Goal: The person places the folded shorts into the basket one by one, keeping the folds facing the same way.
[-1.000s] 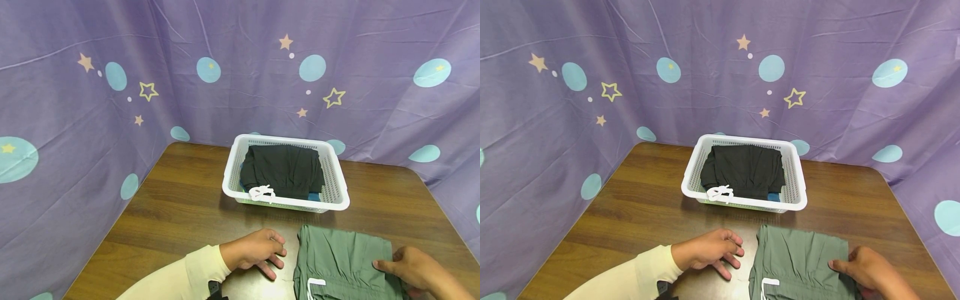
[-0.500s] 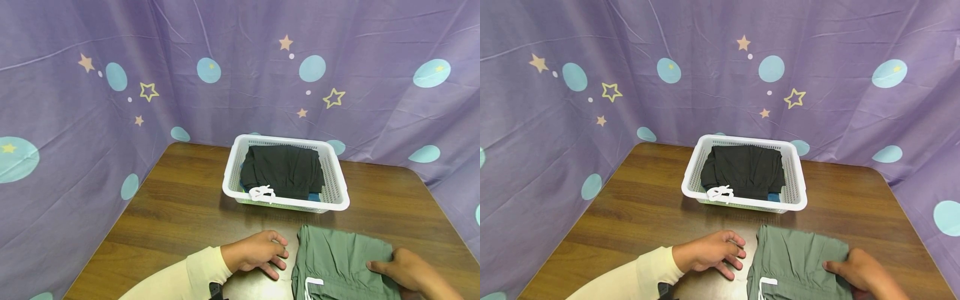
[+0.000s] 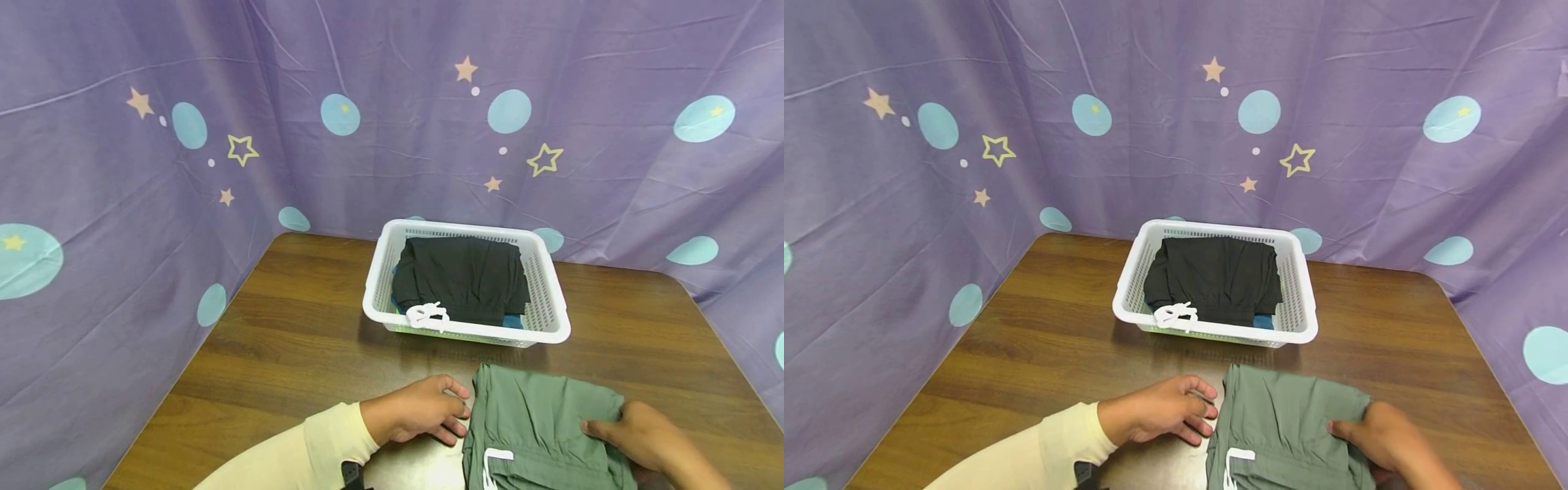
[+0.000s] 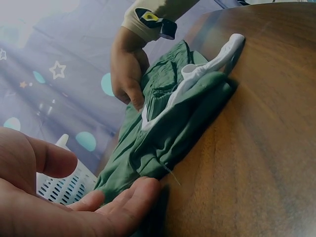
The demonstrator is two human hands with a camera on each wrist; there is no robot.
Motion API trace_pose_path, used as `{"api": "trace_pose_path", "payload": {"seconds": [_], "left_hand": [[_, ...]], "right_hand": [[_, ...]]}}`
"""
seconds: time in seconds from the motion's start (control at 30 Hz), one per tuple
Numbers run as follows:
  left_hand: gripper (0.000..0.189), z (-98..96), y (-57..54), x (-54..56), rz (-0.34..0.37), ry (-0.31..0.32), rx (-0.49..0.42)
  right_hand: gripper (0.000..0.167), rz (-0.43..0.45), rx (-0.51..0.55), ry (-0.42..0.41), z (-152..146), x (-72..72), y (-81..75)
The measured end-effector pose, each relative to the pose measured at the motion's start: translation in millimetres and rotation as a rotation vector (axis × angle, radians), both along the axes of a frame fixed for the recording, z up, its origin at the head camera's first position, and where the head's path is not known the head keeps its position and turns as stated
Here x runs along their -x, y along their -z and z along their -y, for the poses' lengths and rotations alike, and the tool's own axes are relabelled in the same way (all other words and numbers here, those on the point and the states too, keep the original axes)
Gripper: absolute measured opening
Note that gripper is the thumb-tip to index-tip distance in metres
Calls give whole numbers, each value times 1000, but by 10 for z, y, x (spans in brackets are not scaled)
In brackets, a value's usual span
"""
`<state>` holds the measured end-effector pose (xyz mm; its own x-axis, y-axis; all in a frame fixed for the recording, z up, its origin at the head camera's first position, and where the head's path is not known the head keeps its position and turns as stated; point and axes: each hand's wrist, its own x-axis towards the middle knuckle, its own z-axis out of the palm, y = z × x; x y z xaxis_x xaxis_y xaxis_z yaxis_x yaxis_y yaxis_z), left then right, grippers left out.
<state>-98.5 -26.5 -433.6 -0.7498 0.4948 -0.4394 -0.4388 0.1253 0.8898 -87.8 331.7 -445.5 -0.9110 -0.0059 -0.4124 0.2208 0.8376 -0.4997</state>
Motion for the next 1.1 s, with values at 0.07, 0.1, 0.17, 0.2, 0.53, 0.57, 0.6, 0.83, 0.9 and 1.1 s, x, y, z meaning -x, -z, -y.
{"api": "trace_pose_path", "payload": {"seconds": [0.07, 0.1, 0.17, 0.2, 0.53, 0.57, 0.6, 0.83, 0.9, 1.1], "left_hand": [[29, -2, -5, 4, -3, -4, 2], [28, -4, -6, 8, -4, -7, 1], [29, -2, -9, 16, -5, -10, -9], [30, -1, -13, 20, -7, -12, -7], [39, 43, -49, 46, -96, 16, 111], [40, 53, -48, 50, -103, 21, 118], [41, 64, -48, 54, -110, 25, 122], [34, 119, -36, 82, -151, 43, 167], [29, 135, -40, 84, -166, 31, 183], [27, 242, -67, 102, -195, -23, 190]], "right_hand": [[65, -17, -11, -7, 46, 11, 0], [62, -19, -9, -2, 71, 17, 2], [61, -2, 26, 18, 118, 31, 4], [60, 0, 30, 21, 139, 39, 9], [57, -9, 61, 31, 353, 68, 16], [57, -14, 61, 33, 373, 68, 16], [56, -20, 63, 28, 391, 71, 20], [51, -65, 82, 31, 552, 88, 51], [51, -78, 84, 22, 600, 96, 59], [50, -122, 88, 15, 735, 109, 63]]}}
